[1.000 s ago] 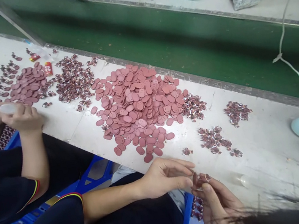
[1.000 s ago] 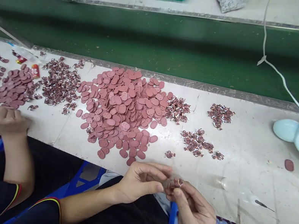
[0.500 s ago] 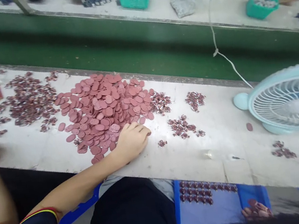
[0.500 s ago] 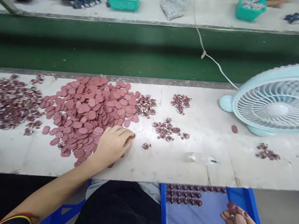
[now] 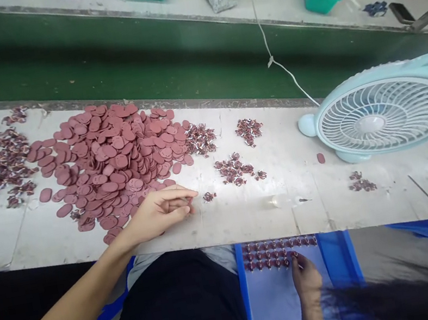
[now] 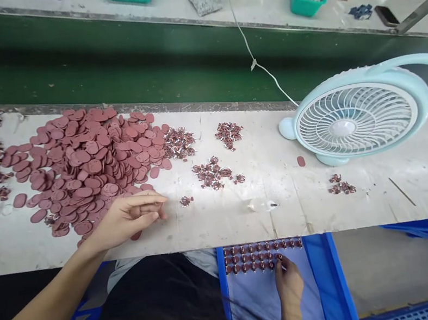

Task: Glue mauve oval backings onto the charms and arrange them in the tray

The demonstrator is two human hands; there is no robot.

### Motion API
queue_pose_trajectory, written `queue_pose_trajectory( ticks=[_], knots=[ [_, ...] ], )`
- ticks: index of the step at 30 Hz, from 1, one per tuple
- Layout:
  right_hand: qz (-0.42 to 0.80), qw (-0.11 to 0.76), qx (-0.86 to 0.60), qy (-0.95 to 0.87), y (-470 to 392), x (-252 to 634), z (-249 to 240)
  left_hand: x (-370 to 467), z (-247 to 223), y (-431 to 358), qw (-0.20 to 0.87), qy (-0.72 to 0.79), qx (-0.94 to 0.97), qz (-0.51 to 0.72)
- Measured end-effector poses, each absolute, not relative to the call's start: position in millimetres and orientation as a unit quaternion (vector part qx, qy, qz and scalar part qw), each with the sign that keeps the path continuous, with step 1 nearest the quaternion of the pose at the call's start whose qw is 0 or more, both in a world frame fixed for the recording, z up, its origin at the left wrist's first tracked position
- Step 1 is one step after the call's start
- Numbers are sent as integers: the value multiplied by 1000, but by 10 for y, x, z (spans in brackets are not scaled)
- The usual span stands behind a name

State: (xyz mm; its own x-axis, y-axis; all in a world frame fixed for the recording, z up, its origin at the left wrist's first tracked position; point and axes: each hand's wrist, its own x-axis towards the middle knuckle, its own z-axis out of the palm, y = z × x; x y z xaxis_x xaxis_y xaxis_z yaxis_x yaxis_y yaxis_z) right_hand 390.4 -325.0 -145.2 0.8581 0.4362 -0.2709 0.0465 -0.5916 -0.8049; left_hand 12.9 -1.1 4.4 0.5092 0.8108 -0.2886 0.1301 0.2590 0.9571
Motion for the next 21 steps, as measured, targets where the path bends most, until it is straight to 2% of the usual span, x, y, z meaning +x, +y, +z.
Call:
queue_pose_trajectory(
  ticks=[5,11,17,21],
  knots=[
    [206,373,-888,-171,-3246,3963,-1512,6,-21,-102,694,433,507,273],
    [201,359,-892,-186,-3162,3932,-1452,-32,-71,-89,709,426,483,287],
    [197,374,-893,-154,-3118,3923,-1348,-69,-113,-108,715,434,461,296],
    [189,443,-871,-98,-3011,3947,-1142,-100,-142,-202,746,425,395,326]
  ],
)
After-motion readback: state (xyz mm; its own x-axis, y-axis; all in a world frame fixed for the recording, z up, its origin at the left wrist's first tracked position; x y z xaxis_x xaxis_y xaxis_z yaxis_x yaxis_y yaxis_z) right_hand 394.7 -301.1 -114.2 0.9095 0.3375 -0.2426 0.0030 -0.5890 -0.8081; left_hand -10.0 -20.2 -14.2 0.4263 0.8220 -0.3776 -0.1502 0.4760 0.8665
